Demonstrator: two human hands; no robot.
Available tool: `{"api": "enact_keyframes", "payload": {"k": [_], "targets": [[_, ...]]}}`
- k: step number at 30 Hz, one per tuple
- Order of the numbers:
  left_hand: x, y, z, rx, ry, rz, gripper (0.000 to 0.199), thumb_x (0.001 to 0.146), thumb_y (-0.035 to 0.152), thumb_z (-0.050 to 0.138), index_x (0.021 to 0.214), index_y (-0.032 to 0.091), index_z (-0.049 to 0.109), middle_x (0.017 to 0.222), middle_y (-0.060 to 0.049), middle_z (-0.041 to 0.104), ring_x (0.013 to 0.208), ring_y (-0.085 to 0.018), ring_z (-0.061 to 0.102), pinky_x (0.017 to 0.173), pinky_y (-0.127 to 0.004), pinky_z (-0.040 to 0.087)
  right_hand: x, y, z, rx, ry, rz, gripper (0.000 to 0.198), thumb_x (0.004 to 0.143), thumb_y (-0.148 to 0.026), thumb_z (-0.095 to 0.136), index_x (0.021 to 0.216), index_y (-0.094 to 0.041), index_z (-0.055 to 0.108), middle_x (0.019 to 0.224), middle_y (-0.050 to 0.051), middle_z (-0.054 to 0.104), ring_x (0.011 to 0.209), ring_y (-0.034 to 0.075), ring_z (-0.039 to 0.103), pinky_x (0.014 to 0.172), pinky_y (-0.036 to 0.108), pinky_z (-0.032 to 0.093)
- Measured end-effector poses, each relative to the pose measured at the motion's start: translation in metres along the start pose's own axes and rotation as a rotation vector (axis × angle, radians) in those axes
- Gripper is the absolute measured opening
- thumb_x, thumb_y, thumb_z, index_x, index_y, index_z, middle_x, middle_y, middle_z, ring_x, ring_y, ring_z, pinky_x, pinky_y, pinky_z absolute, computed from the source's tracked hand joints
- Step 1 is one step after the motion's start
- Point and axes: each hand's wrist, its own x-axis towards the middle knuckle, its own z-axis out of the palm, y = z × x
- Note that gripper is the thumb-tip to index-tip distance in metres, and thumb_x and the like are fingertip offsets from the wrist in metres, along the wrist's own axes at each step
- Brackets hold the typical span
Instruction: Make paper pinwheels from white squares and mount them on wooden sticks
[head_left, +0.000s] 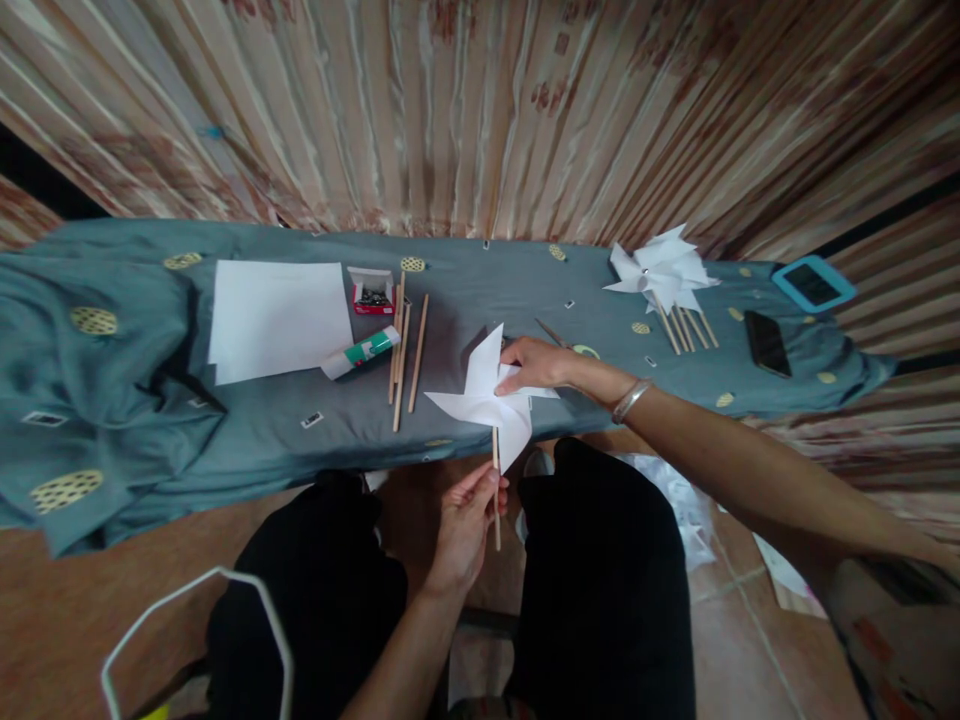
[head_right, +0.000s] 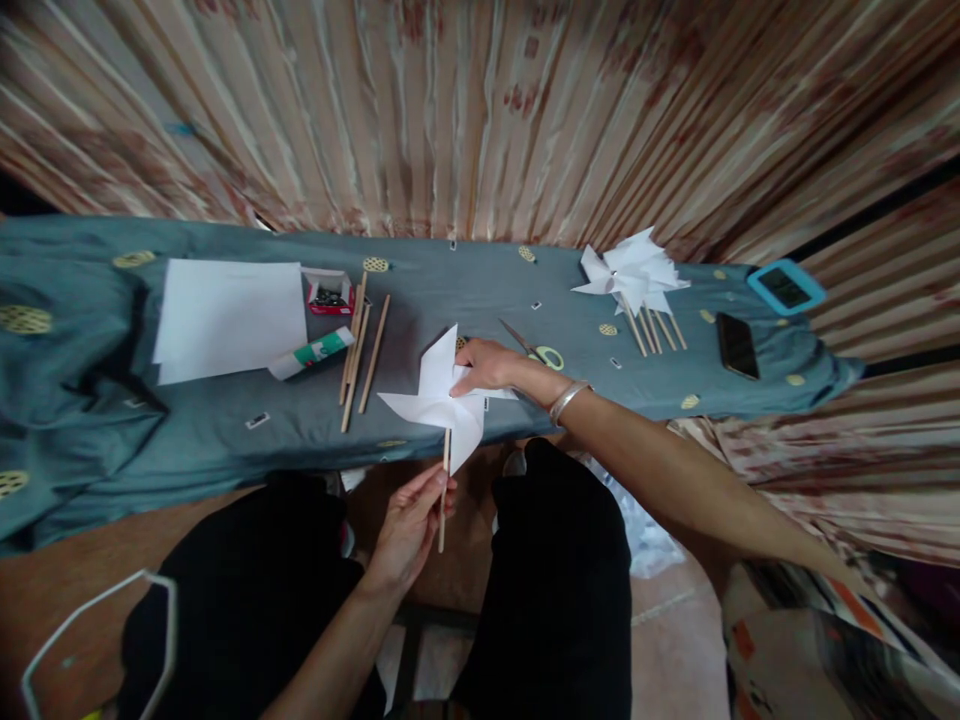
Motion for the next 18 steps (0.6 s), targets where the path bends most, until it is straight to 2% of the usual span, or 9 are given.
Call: {"api": "enact_keyframes", "payload": {"k": [6,18], "targets": [[0.0012,-0.0008,-0.0019,0.052,-0.042,0.061,0.043,0.059,0.041,0.085,0.089,0.011,0.076,0.06,-0.001,0.064,0.051,-0.006,0.048,0.051,-0.02,0.035,0.0062,0.0067,-0.0007,0.062,-0.047,-0.028,0.019,0.063,-0.034,0.073,0.069,-0.015,0.07,0.061,-0.005,0.058,0.057,0.009,0.046,0.052,0.022,0.03],[0.0034,-0.0007,-0.003,0.045,-0.045,0.038,0.041,0.06,0.04,0.085,0.089,0.012,0.077,0.058,0.0,0.06,0.05,-0.006,0.046,0.05,-0.02,0.033,0.0048,0.0019,0.0015,0.055,-0.026,-0.004,0.017,0.063,-0.031,0.072,0.069,-0.015,0.071,0.063,-0.004,0.062,0.061,0.011,0.051,0.056,0.023,0.033]]}}
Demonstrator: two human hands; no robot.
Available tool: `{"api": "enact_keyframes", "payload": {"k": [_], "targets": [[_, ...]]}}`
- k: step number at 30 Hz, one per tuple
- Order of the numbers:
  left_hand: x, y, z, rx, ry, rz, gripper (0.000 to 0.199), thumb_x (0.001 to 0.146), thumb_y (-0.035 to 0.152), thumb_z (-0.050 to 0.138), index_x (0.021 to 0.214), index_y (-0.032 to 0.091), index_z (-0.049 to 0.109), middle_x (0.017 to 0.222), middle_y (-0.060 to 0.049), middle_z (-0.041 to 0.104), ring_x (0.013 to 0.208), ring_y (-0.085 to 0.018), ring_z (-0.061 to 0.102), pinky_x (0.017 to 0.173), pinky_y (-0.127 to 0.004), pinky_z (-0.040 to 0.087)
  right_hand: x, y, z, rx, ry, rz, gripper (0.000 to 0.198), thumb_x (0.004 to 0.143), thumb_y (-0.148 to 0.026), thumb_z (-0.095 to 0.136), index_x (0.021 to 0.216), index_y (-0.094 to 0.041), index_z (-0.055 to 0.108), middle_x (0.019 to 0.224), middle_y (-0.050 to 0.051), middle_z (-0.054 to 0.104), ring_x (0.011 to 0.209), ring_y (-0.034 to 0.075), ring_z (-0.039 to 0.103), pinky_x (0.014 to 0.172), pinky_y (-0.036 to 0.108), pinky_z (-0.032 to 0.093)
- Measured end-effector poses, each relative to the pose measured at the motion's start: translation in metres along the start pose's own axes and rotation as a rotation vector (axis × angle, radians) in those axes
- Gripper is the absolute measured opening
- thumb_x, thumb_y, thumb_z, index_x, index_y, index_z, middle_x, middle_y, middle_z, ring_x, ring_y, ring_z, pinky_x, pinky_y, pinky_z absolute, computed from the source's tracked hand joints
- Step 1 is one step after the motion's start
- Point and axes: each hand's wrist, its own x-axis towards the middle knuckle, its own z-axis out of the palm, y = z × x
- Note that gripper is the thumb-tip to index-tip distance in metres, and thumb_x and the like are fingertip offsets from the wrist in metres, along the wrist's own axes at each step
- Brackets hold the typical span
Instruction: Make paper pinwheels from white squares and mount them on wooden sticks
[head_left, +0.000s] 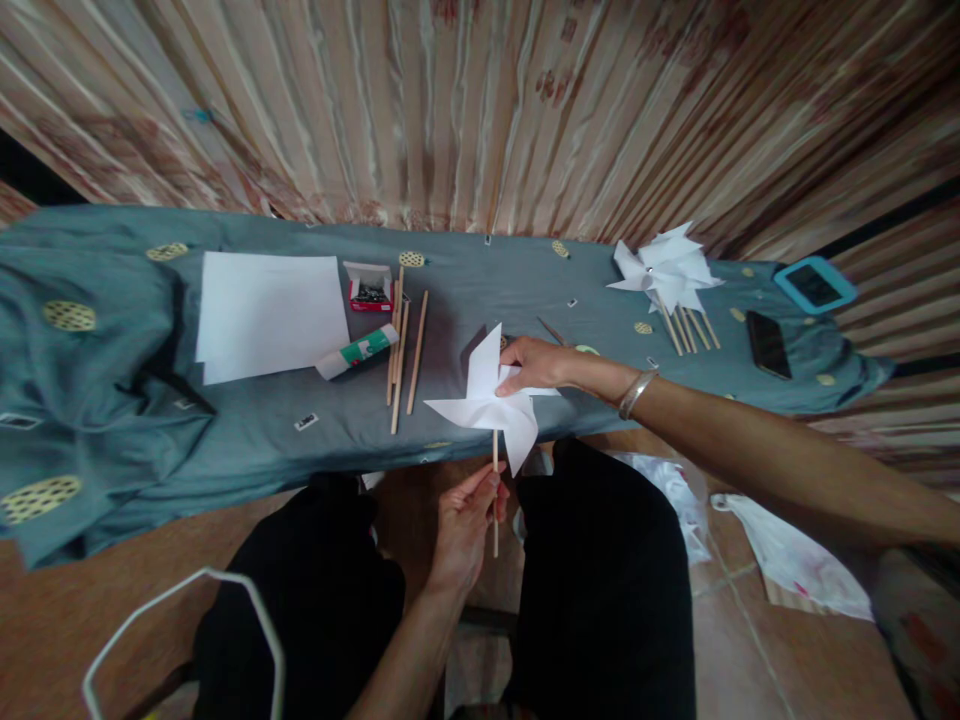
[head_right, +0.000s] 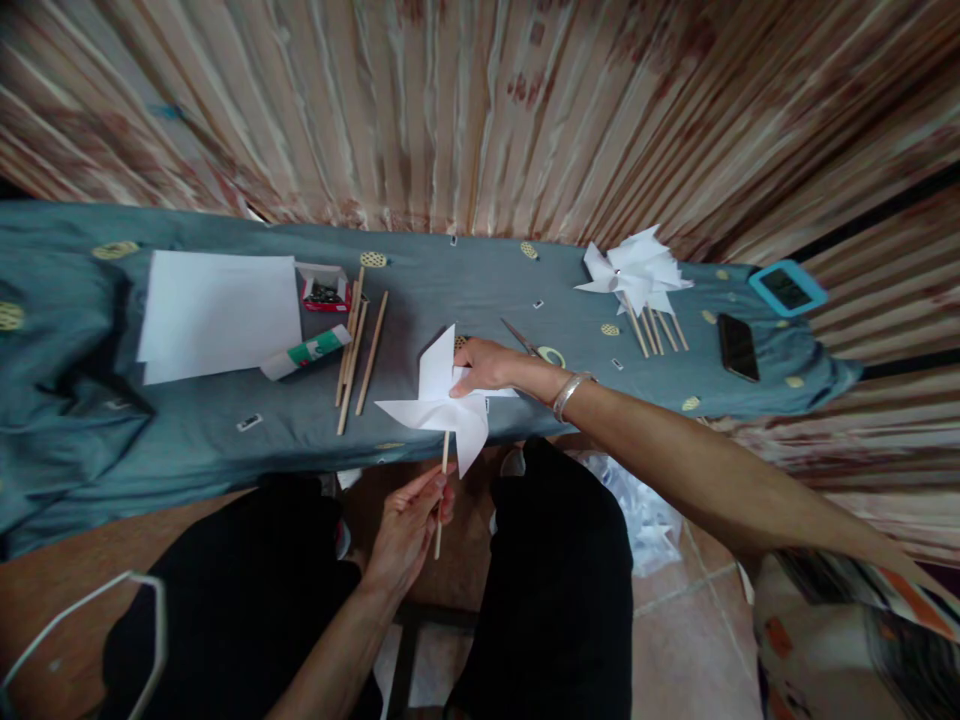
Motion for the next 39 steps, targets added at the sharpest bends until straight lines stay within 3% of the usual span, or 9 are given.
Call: {"api": "enact_keyframes", "payload": {"k": [12,22,28,33,39], "targets": [[0.0,0.001,0.004,-0.055,0.007,-0.031,0.037,0.057,0.037,0.087,0.083,0.013,0.077,0.058,-0.001,0.061,0.05,-0.006,0.047,0.049,-0.02,0.034,-0.004,0.002,0.003,0.011,0.007,0.016,0.023,0.065,-0.031,0.071,0.08,-0.014,0.073,0.072,-0.001,0.066,0.068,0.014,0.056,0.058,0.022,0.036],[-0.005,0.005,0.003,-0.073,0.055,-0.041,0.045,0.052,0.037,0.089,0.085,0.01,0.077,0.059,-0.001,0.063,0.052,-0.005,0.049,0.052,-0.018,0.037,-0.004,0.013,-0.001,0.109,-0.071,-0.059,0.035,0.063,-0.047,0.07,0.076,-0.014,0.07,0.069,-0.002,0.062,0.063,0.012,0.051,0.056,0.023,0.033],[-0.004,0.003,0.006,-0.074,0.071,-0.042,0.044,0.051,0.038,0.089,0.083,0.01,0.077,0.058,-0.001,0.062,0.05,-0.005,0.049,0.05,-0.018,0.035,-0.006,-0.008,-0.005,-0.094,-0.046,-0.01,0.026,0.066,-0.039,0.072,0.074,-0.014,0.069,0.067,-0.002,0.06,0.063,0.012,0.05,0.056,0.022,0.032],[-0.004,0.004,0.006,-0.083,0.069,-0.047,0.044,0.05,0.038,0.089,0.083,0.011,0.077,0.058,-0.001,0.063,0.05,-0.005,0.049,0.05,-0.017,0.037,-0.005,-0.018,-0.008,-0.343,-0.019,-0.036,0.027,0.066,-0.041,0.075,0.07,-0.015,0.066,0.063,-0.002,0.058,0.06,0.012,0.049,0.054,0.024,0.028],[-0.004,0.005,0.006,-0.099,0.078,-0.068,0.043,0.049,0.037,0.09,0.081,0.011,0.077,0.056,-0.001,0.062,0.049,-0.005,0.048,0.048,-0.017,0.035,0.001,-0.015,-0.012,-0.372,-0.056,-0.062,0.027,0.066,-0.041,0.075,0.067,-0.016,0.066,0.061,-0.003,0.056,0.058,0.011,0.048,0.053,0.024,0.027]]}}
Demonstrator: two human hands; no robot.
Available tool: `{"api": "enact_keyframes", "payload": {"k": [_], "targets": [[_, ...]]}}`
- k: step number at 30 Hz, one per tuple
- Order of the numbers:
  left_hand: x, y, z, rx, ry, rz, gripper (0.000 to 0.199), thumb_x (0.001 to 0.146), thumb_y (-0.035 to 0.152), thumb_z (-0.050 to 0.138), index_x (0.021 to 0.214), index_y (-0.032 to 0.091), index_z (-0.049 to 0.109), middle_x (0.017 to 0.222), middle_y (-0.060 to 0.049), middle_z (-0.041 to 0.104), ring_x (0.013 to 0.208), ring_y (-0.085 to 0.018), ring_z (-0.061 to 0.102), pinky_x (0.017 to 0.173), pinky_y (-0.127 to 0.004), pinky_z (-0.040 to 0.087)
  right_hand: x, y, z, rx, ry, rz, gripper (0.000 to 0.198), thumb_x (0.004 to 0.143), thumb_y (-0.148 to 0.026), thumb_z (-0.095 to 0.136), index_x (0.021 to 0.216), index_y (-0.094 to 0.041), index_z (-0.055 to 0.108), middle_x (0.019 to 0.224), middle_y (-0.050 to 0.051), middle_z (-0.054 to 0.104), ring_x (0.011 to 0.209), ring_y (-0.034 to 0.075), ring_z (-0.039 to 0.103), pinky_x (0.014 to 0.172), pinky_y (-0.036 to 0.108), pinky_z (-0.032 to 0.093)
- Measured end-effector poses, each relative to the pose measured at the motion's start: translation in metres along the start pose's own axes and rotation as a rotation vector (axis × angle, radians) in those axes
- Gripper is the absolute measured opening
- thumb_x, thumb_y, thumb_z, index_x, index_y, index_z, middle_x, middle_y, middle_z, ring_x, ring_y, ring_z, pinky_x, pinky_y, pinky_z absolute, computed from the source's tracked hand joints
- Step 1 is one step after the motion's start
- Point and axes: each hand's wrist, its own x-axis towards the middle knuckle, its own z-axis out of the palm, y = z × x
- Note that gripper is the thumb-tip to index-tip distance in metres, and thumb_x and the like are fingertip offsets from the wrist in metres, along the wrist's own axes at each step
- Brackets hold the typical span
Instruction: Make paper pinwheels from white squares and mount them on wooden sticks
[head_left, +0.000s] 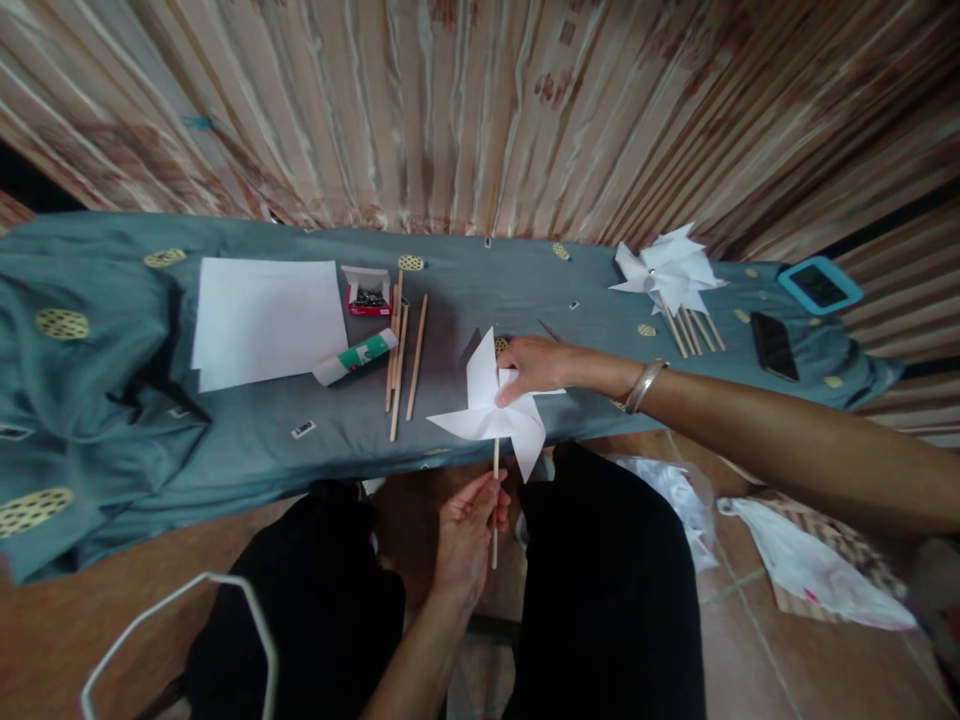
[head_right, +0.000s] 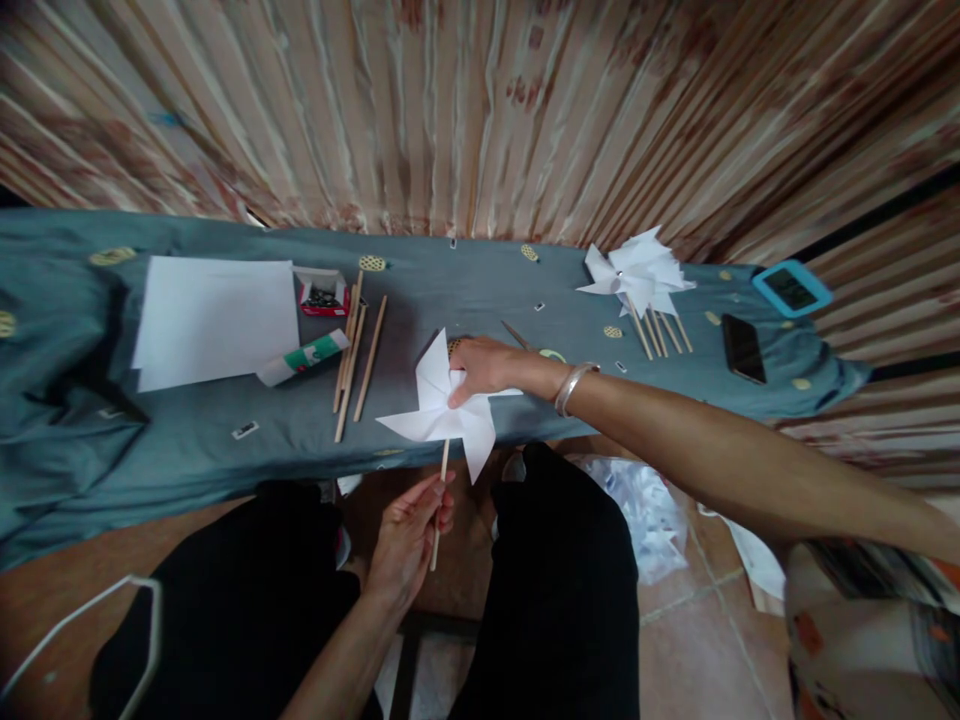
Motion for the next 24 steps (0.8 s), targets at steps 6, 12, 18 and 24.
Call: {"api": "enact_keyframes", "payload": {"k": [6,12,18,24], "targets": [[0.001,-0.001,0.0,-0.002,-0.006,-0.008,0.04,0.05,0.037,0.089,0.08,0.012,0.077,0.056,0.0,0.061,0.047,-0.005,0.047,0.047,-0.018,0.034,0.007,0.002,-0.004,0.027,-0.04,-0.016,0.025,0.065,-0.04,0.076,0.071,-0.016,0.07,0.064,-0.002,0.061,0.059,0.012,0.051,0.054,0.024,0.03],[0.002,0.0,0.003,-0.015,-0.001,-0.011,0.036,0.052,0.034,0.088,0.079,0.012,0.076,0.055,0.0,0.06,0.047,-0.005,0.047,0.045,-0.018,0.033,0.002,0.004,-0.002,0.094,-0.046,-0.051,0.022,0.068,-0.037,0.074,0.073,-0.015,0.071,0.066,-0.001,0.064,0.06,0.012,0.052,0.056,0.024,0.03],[0.003,-0.001,0.003,-0.024,0.002,-0.025,0.04,0.049,0.036,0.09,0.078,0.012,0.077,0.055,0.0,0.062,0.046,-0.005,0.048,0.046,-0.017,0.035,-0.014,0.008,0.013,0.171,0.07,-0.062,0.019,0.074,-0.034,0.07,0.076,-0.015,0.072,0.066,-0.001,0.064,0.06,0.012,0.053,0.057,0.023,0.032],[0.002,0.001,0.001,0.013,0.021,0.011,0.04,0.05,0.037,0.089,0.08,0.013,0.077,0.056,-0.001,0.064,0.048,-0.007,0.052,0.046,-0.018,0.038,-0.03,0.013,0.034,0.285,0.264,-0.137,0.02,0.08,-0.031,0.066,0.095,-0.02,0.075,0.089,0.002,0.074,0.082,0.019,0.066,0.071,0.025,0.042]]}}
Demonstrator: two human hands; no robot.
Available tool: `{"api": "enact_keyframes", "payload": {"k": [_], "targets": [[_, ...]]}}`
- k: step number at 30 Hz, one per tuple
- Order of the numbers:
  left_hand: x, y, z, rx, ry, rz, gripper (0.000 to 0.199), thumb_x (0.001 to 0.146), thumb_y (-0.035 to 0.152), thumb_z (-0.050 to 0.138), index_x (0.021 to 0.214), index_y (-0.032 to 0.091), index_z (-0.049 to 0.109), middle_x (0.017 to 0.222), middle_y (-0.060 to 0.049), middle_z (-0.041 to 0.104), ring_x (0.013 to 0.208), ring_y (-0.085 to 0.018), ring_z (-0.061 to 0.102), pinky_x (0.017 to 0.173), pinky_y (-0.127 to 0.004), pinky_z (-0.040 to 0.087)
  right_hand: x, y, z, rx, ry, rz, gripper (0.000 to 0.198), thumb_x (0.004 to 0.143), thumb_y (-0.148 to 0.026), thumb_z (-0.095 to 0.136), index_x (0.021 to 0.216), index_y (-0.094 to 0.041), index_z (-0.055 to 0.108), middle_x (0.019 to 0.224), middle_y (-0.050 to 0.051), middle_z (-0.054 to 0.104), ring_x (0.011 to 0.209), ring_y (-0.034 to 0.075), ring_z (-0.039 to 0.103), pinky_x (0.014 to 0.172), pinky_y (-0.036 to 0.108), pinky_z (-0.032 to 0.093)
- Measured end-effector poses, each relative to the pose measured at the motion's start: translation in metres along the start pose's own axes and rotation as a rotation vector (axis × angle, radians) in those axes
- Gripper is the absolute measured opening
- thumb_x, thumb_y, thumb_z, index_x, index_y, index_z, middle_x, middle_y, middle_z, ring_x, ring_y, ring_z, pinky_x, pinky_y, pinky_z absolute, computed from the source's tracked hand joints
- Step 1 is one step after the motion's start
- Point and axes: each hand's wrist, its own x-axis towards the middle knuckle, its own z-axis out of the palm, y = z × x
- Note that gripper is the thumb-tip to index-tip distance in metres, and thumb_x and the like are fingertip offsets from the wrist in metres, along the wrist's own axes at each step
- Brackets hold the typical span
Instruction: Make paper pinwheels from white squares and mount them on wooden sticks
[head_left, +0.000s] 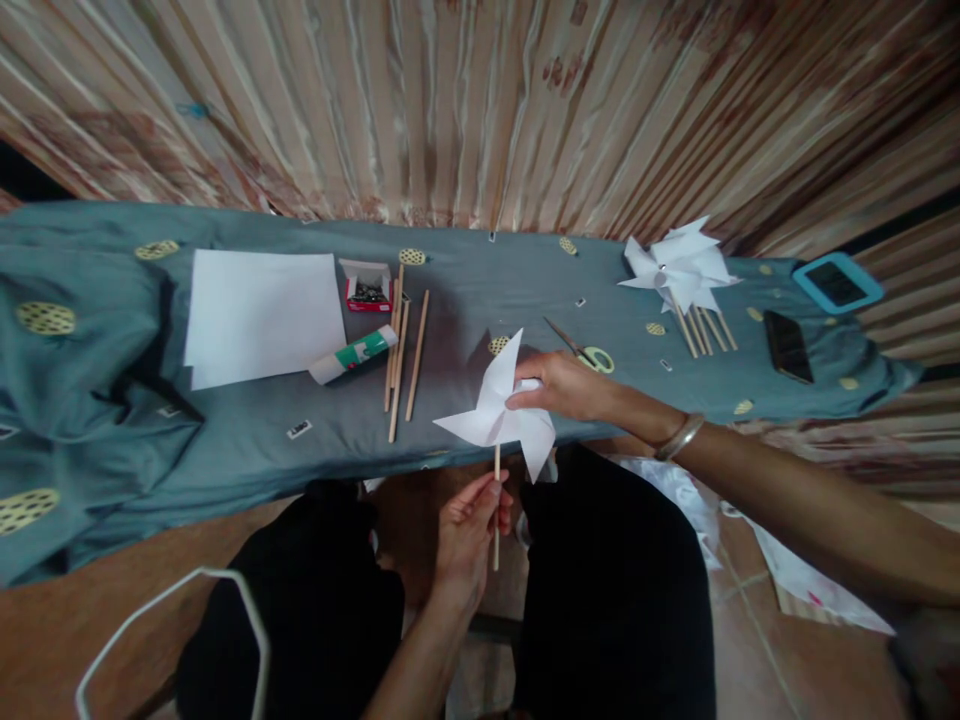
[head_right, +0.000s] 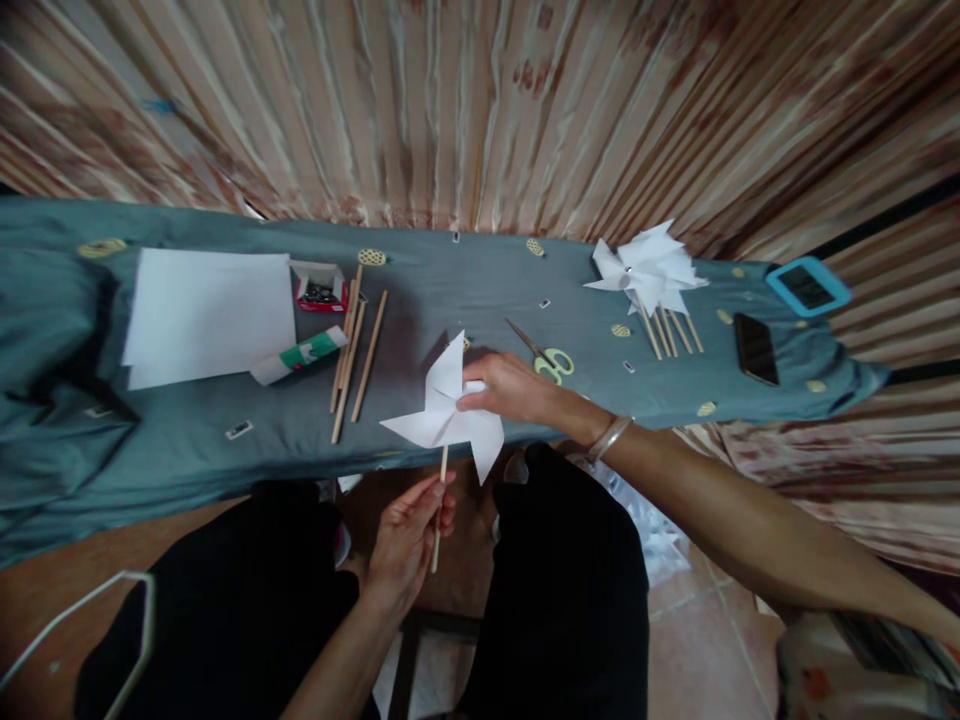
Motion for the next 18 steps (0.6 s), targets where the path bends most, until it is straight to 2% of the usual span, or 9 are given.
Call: {"api": "enact_keyframes", "payload": {"k": [6,10,12,15,18], "targets": [[0.001,0.005,-0.002,0.091,0.032,0.075,0.04,0.054,0.038,0.086,0.084,0.013,0.077,0.059,-0.001,0.065,0.048,-0.006,0.052,0.047,-0.017,0.041,-0.032,-0.01,0.004,0.371,0.288,0.045,0.023,0.075,-0.036,0.072,0.092,-0.021,0.076,0.093,0.002,0.077,0.085,0.02,0.07,0.075,0.029,0.051],[0.0,0.012,-0.004,0.171,0.041,0.162,0.037,0.062,0.039,0.082,0.089,0.014,0.077,0.063,-0.001,0.066,0.05,-0.006,0.053,0.048,-0.018,0.043,-0.054,-0.021,0.0,0.538,0.535,0.084,0.024,0.067,-0.04,0.08,0.078,-0.02,0.076,0.081,0.002,0.077,0.072,0.019,0.069,0.068,0.03,0.054],[-0.001,0.018,-0.006,0.177,0.033,0.206,0.036,0.064,0.04,0.082,0.089,0.015,0.077,0.065,-0.001,0.066,0.051,-0.006,0.053,0.049,-0.018,0.044,-0.062,-0.024,-0.001,0.596,0.636,0.094,0.025,0.064,-0.041,0.082,0.077,-0.021,0.076,0.077,0.001,0.077,0.067,0.018,0.068,0.063,0.03,0.055],[-0.005,0.032,-0.01,0.17,0.044,0.287,0.037,0.063,0.041,0.083,0.089,0.016,0.077,0.066,-0.001,0.067,0.051,-0.006,0.052,0.049,-0.018,0.044,-0.071,-0.028,0.002,0.639,0.714,0.088,0.027,0.063,-0.043,0.083,0.078,-0.022,0.076,0.073,0.001,0.076,0.062,0.018,0.067,0.057,0.03,0.055],[-0.012,0.054,-0.013,0.235,0.089,0.4,0.037,0.063,0.041,0.083,0.09,0.017,0.077,0.068,-0.001,0.069,0.054,-0.007,0.053,0.051,-0.018,0.043,-0.077,-0.035,0.007,0.559,0.775,0.03,0.02,0.068,-0.039,0.081,0.078,-0.023,0.076,0.072,0.0,0.075,0.062,0.018,0.067,0.056,0.03,0.054]]}}
